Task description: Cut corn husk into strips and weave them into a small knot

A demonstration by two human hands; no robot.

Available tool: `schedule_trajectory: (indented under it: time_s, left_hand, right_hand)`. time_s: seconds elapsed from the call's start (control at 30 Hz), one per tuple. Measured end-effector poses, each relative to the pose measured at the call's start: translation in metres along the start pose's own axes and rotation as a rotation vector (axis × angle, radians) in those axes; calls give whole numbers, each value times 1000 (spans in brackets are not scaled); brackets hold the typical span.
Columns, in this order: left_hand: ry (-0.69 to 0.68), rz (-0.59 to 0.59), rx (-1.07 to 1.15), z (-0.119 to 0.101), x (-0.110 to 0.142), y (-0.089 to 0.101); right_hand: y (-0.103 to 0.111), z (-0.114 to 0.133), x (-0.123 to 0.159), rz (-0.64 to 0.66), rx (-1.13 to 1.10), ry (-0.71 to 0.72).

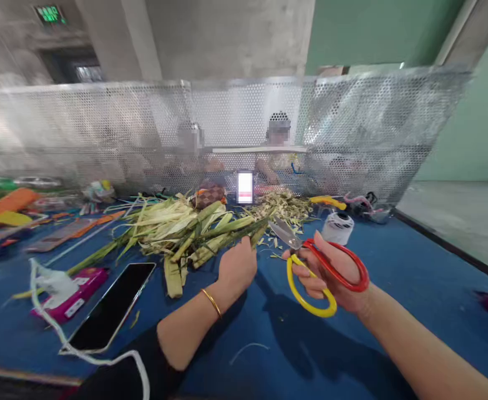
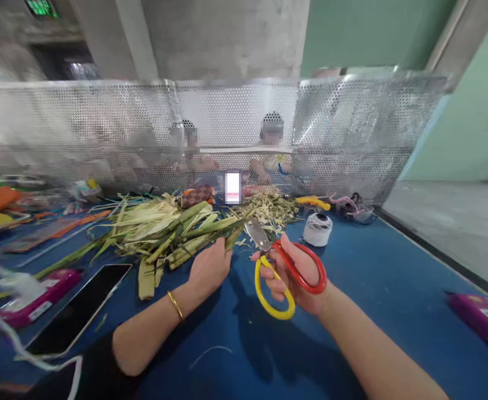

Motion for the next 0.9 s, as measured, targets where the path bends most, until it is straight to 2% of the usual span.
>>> schedule_trajectory:
  time_s: [0.17, 0.4, 0.6, 0.7, 0.77, 0.9]
  left_hand:
    - [-4, 28, 43, -5, 2, -8]
    - [-6, 35, 60, -6, 4, -7]
    - [-22, 65, 130, -5, 4, -8]
    - [-19, 65, 243, -4, 4, -5]
    - [40, 173, 478, -1, 3, -5]
    - [329, 732, 1346, -1, 6, -13]
  right_hand:
    - [4, 1, 0, -34, -4, 43]
    - [7, -1, -2, -71, -10, 29]
    - [6, -7, -7, -172, 38, 25]
    - [5, -6, -8, -224, 95, 60]
    - [7, -2, -7, -289, 172, 134]
    - [21, 10, -3, -495, 305, 335]
Point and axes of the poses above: each hand's wrist, its own x-axis away from the middle knuckle, its own y-axis out of the back of the hand, z = x × y, the point moved 4 cm from there along -x, towards the middle knuckle, and after that the axes turned 14 degrees about x, right-handed, at the moved point
